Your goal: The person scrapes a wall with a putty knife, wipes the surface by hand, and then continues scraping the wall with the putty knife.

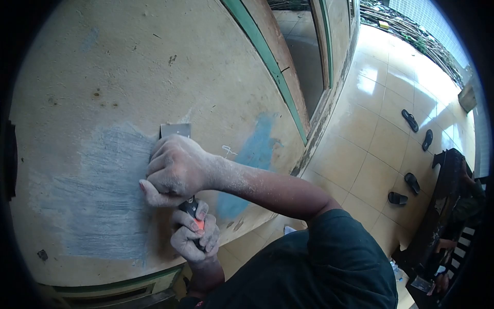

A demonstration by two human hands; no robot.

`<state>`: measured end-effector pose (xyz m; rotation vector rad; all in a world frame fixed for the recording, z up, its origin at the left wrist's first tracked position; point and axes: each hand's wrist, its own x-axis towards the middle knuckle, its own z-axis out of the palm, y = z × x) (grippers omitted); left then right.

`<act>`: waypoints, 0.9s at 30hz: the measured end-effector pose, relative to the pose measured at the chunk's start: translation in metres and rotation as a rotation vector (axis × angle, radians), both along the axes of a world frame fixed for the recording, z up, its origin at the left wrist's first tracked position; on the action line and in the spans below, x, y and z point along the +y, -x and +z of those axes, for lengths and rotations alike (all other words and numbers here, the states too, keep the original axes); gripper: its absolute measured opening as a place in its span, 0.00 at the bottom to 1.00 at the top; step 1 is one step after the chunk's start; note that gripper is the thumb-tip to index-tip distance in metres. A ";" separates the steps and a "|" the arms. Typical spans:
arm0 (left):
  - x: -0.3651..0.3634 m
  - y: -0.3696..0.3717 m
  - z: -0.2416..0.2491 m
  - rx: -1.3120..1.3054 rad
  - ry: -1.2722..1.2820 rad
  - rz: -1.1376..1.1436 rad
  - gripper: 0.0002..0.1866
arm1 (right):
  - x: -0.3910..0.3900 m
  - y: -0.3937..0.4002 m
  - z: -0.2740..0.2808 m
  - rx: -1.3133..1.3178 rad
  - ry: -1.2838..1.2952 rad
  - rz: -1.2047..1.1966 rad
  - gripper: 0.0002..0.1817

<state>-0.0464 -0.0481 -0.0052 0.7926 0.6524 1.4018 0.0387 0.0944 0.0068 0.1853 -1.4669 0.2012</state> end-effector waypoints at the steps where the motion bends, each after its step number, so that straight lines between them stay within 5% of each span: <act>1: 0.006 -0.001 0.000 0.004 0.008 0.005 0.04 | 0.004 -0.002 0.000 0.004 0.008 0.005 0.22; 8: -0.021 0.017 -0.014 0.101 -0.149 -0.049 0.05 | -0.024 0.010 -0.001 -0.001 -0.019 0.076 0.21; 17: -0.003 0.013 -0.015 0.148 -0.053 0.036 0.02 | -0.010 0.011 0.003 0.060 0.010 -0.061 0.22; 20: -0.030 0.003 -0.027 0.227 -0.243 0.263 0.01 | -0.031 0.013 0.004 -0.035 -0.075 0.039 0.22; 27: 0.004 0.021 -0.015 0.106 -0.087 0.045 0.04 | -0.005 0.015 0.013 0.008 -0.041 -0.091 0.23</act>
